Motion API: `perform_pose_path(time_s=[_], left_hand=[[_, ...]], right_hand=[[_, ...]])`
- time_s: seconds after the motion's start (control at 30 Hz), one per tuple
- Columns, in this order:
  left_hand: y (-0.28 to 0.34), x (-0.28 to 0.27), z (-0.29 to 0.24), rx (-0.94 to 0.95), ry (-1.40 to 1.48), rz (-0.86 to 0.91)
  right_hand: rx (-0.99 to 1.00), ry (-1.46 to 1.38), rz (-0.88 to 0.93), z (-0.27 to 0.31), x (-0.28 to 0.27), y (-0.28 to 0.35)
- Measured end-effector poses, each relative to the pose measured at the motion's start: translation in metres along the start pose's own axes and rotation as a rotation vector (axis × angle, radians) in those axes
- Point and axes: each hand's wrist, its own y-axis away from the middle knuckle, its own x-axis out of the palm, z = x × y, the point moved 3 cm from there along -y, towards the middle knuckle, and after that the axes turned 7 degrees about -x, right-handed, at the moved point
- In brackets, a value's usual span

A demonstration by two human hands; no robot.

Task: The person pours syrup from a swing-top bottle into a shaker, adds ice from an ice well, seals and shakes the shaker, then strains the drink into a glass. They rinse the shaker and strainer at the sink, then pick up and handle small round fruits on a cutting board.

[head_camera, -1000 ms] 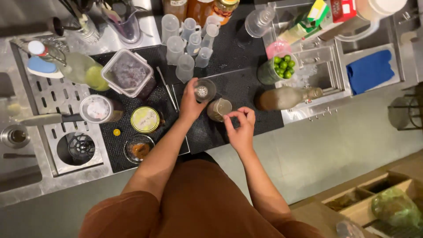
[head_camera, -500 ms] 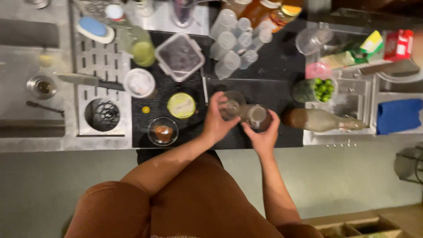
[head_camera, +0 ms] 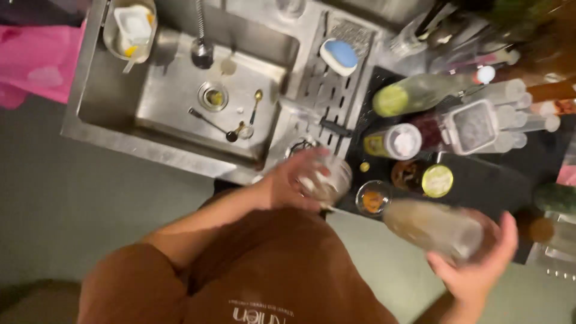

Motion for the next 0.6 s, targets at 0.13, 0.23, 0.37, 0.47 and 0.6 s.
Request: perform_pose_path(time_s=[0.13,0.23,0.37,0.47,0.6], left_hand=[[0.104,-0.092,-0.054,0.146,0.068,-0.15],[0.163,-0.143,-0.058,0.306,0.399,-0.196],[0.22,-0.166,-0.055,0.456,0.436,-0.369],[0.241,-0.176,-0.056,0.51,0.429,-0.475],[0.269,-0.176,-0.044,0.528,0.423,-0.578]], right_hand=[[0.061,-0.297,0.217,0.062,0.196,-0.072],[0.07,-0.13,0.514,0.056,0.34,-0.097],[0.044,-0.157,0.679,0.005,0.503,-0.089],[-0.031,-0.127,0.711,-0.024,0.582,-0.096],[-0.077,0.027,0.811,-0.043,0.639,-0.082]])
